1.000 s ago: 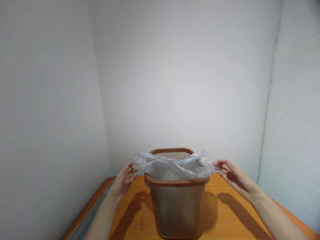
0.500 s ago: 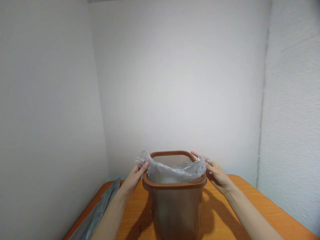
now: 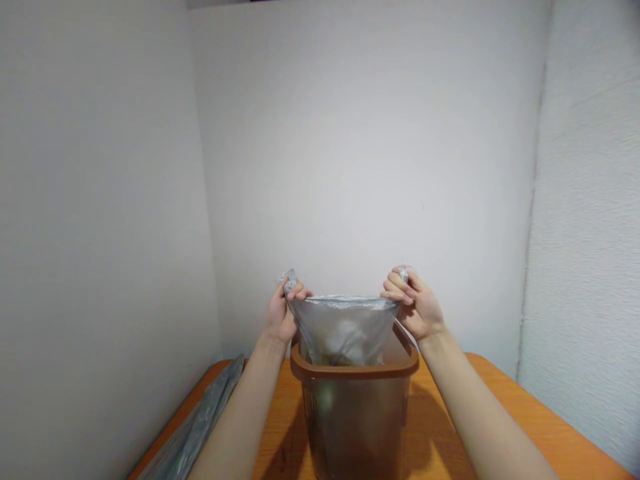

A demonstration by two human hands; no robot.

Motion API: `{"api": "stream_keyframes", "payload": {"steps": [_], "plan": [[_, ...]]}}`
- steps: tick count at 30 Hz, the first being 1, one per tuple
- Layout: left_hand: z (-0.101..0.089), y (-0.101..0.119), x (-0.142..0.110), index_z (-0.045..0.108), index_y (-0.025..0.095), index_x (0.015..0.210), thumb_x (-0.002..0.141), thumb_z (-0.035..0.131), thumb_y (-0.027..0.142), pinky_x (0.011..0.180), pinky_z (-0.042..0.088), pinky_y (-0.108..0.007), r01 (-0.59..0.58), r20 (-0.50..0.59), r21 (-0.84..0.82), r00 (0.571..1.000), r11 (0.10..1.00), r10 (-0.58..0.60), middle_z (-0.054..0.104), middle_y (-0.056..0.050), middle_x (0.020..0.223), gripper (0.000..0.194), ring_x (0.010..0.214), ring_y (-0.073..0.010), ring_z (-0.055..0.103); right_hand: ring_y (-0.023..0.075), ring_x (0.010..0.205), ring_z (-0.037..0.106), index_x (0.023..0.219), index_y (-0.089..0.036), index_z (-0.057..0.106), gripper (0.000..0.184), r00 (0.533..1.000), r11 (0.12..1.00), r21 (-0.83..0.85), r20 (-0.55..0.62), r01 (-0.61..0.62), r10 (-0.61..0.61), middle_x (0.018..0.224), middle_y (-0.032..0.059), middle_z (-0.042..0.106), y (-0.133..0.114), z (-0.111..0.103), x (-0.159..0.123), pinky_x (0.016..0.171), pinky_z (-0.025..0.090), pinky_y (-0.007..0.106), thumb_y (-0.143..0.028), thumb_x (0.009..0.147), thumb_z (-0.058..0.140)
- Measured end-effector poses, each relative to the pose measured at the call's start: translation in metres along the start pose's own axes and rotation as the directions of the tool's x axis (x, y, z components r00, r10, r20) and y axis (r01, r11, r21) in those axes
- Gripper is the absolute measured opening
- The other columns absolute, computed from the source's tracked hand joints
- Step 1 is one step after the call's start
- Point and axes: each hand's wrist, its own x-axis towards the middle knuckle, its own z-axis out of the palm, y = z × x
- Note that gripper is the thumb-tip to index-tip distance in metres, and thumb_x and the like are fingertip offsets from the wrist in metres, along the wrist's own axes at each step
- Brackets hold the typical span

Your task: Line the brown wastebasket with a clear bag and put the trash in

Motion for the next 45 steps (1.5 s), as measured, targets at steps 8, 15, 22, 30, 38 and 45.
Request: {"api": "stream_keyframes", "payload": {"steps": [8, 15, 22, 30, 38, 45], "plan": [[0.015, -0.03, 0.01, 0.047, 0.022, 0.065, 0.077, 0.066, 0.036, 0.052, 0.037, -0.024, 0.103, 0.203, 0.379, 0.96, 0.92, -0.191, 0.04, 0.008, 0.053, 0.027, 0.045, -0.008, 0.033, 0.0049, 0.047, 0.033, 0.066, -0.018, 0.05, 0.045, 0.934, 0.879, -0.372, 0.077, -0.297, 0.348, 0.054, -0.0084, 0.043, 0.026, 0.003, 0.019, 0.044, 0.027, 0.018, -0.041, 0.061, 0.089], [0.023, -0.05, 0.006, 0.063, 0.023, 0.08, 0.075, 0.071, 0.032, 0.079, 0.043, -0.031, -0.086, 0.313, 0.579, 0.942, 0.811, -0.123, 0.066, -0.005, 0.08, 0.013, 0.083, -0.0229, 0.059, 0.0132, 0.063, 0.052, 0.07, -0.018, 0.063, 0.042, 0.875, 0.798, -0.531, 0.197, -0.284, 0.443, 0.062, -0.0015, 0.06, 0.049, 0.021, 0.015, 0.064, 0.043, 0.026, -0.057, 0.07, 0.079], [0.021, -0.055, 0.01, 0.058, 0.021, 0.1, 0.067, 0.079, 0.029, 0.068, 0.047, -0.03, -0.055, 0.362, 0.614, 0.906, 0.787, -0.219, 0.063, -0.002, 0.086, 0.04, 0.07, -0.0165, 0.058, 0.0125, 0.054, 0.047, 0.069, -0.016, 0.067, 0.058, 0.952, 0.807, -0.554, 0.08, -0.205, 0.297, 0.059, 0.0009, 0.06, 0.056, 0.018, 0.019, 0.054, 0.035, 0.027, -0.073, 0.075, 0.063], [0.018, -0.04, 0.012, 0.057, 0.016, 0.092, 0.073, 0.076, 0.05, 0.066, 0.043, -0.026, 0.111, 0.413, 0.539, 0.829, 0.835, -0.377, 0.064, -0.001, 0.067, 0.044, 0.061, -0.0128, 0.057, 0.0125, 0.059, 0.045, 0.093, -0.017, 0.065, 0.053, 0.999, 0.887, -0.46, 0.02, -0.032, 0.047, 0.071, 0.0012, 0.06, 0.045, 0.008, 0.025, 0.058, 0.036, 0.027, -0.067, 0.078, 0.061], [0.016, -0.041, 0.012, 0.057, 0.017, 0.064, 0.079, 0.059, 0.035, 0.062, 0.036, -0.023, 0.162, 0.229, 0.508, 0.921, 0.846, -0.314, 0.05, 0.004, 0.057, 0.024, 0.057, -0.0096, 0.046, 0.0188, 0.073, 0.056, 0.066, -0.019, 0.059, 0.037, 0.916, 0.685, -0.666, 0.402, 0.294, -0.003, 0.071, 0.0046, 0.058, 0.029, 0.025, 0.006, 0.072, 0.044, 0.033, -0.041, 0.092, 0.047], [0.017, -0.038, 0.011, 0.062, 0.015, 0.069, 0.082, 0.05, 0.052, 0.065, 0.043, -0.028, 0.253, 0.17, 0.448, 0.917, 0.857, -0.36, 0.058, -0.001, 0.059, 0.041, 0.057, -0.0135, 0.053, 0.0274, 0.105, 0.052, 0.084, -0.014, 0.064, 0.022, 0.853, 0.063, -0.851, 0.517, 0.521, -0.067, 0.126, 0.018, 0.049, 0.033, 0.033, 0.002, 0.094, 0.042, 0.047, -0.008, 0.089, 0.044]]}}
